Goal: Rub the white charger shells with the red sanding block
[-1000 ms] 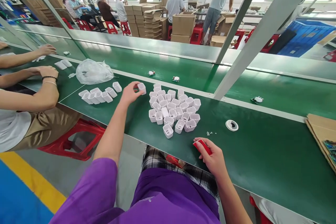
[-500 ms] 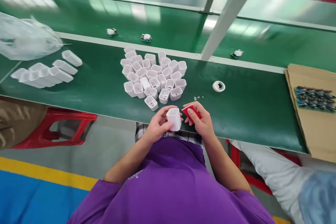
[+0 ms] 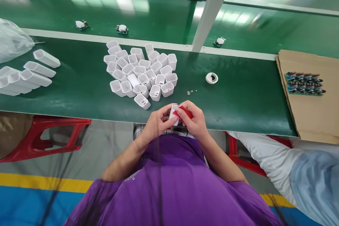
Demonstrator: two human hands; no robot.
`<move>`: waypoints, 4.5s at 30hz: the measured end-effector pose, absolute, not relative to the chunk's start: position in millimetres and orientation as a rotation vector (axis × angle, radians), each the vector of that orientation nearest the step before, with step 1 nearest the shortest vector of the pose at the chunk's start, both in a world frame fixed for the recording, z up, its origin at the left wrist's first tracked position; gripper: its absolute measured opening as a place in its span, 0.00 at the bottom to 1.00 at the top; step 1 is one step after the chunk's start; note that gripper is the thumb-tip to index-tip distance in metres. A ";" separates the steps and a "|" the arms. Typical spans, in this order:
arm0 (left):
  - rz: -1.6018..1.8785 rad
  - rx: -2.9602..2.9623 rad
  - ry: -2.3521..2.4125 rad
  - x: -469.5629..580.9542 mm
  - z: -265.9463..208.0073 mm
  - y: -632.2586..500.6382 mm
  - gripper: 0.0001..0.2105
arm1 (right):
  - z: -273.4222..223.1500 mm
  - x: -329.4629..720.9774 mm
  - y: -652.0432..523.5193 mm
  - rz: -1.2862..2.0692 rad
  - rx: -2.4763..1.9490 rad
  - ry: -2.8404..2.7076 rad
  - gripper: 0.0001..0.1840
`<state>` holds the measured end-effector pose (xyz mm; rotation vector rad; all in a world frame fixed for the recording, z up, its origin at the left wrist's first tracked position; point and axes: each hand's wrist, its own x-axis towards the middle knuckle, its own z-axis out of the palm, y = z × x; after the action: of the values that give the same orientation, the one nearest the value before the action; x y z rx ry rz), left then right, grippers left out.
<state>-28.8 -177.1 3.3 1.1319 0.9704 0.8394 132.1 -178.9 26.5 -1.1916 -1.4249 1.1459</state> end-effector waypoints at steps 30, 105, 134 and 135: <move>0.853 1.071 0.941 -27.2 10.1 -177.0 0.22 | 19.9 137.4 -162.0 1.705 -1.033 -1.044 0.25; 0.983 1.090 1.152 -28.1 -19.3 -185.1 0.28 | 6.2 133.4 -158.4 1.686 -1.203 -0.965 0.35; 0.986 1.232 1.011 -21.4 -20.7 -184.1 0.20 | 19.3 152.9 -151.2 1.552 -1.304 -1.247 0.35; 0.997 1.238 0.972 -19.8 -20.1 -182.5 0.20 | 19.3 154.2 -152.8 1.598 -1.283 -1.353 0.36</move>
<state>-19.8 -182.5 -20.1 1.2379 0.9717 0.9969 154.2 -152.8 19.3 -1.2827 -1.3531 1.5983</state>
